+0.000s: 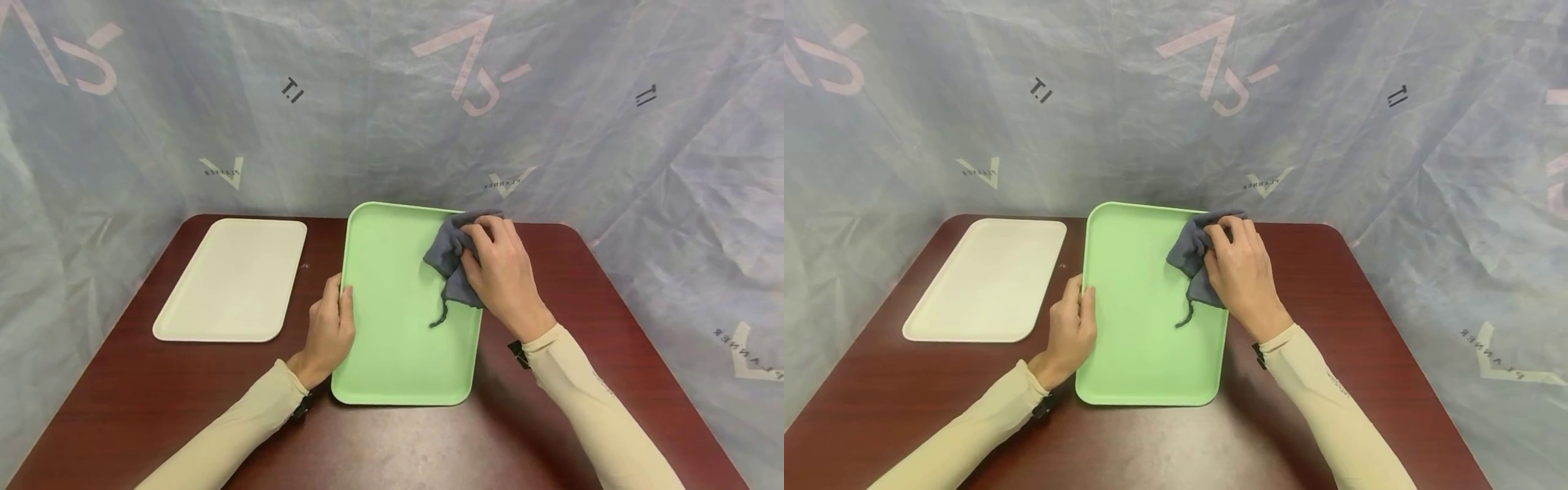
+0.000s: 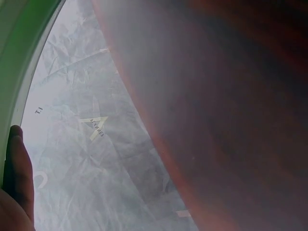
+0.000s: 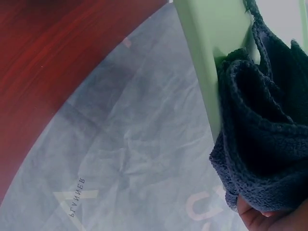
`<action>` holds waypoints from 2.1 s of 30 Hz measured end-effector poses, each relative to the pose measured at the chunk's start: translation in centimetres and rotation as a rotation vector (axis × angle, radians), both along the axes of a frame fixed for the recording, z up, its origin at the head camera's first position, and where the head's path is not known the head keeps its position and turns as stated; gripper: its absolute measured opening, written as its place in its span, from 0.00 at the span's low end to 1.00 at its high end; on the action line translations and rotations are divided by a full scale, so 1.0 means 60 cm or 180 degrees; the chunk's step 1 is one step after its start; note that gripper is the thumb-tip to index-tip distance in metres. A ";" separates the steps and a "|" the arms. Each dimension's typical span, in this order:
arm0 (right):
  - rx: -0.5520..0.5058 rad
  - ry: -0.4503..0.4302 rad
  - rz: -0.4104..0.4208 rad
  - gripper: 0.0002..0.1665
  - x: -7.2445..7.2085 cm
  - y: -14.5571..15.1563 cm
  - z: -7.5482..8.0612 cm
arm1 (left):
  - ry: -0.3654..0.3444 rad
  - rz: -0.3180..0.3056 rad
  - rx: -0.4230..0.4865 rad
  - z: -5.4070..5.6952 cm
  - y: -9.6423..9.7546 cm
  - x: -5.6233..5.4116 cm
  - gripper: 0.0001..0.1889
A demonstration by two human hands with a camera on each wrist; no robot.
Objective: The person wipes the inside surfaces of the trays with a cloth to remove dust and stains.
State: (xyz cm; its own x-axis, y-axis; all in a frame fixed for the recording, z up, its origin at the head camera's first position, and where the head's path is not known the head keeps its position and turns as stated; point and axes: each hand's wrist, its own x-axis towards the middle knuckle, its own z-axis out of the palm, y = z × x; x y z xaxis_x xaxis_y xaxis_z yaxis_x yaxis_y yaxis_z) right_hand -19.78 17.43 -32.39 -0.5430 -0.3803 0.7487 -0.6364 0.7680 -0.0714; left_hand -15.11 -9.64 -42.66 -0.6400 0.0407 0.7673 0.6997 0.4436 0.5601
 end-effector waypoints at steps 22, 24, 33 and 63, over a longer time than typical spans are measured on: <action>-0.0097 -0.0038 0.0249 0.14 0.000 -0.035 -0.021 | -0.0116 0.0021 0.0047 0.011 0.000 -0.003 0.16; -0.0065 -0.0040 0.0255 0.15 0.000 -0.038 -0.020 | -0.0118 0.0033 0.0042 0.012 0.003 -0.003 0.16; -0.0004 -0.0010 0.0436 0.13 -0.005 -0.078 -0.008 | -0.0182 0.0070 0.0038 0.011 0.011 -0.008 0.15; 0.0512 0.0215 0.0783 0.11 0.010 -0.218 0.014 | -0.0075 0.0212 0.0095 0.004 0.005 -0.008 0.12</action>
State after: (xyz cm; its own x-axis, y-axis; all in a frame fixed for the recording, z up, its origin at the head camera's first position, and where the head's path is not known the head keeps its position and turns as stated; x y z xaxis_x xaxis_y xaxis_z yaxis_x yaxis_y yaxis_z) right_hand -19.20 4.35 -31.53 -0.3710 -0.6108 0.6995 -0.8039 0.5883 0.0873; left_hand -15.60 -9.33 -42.44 -0.6583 -0.0254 0.7523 0.6556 0.4716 0.5897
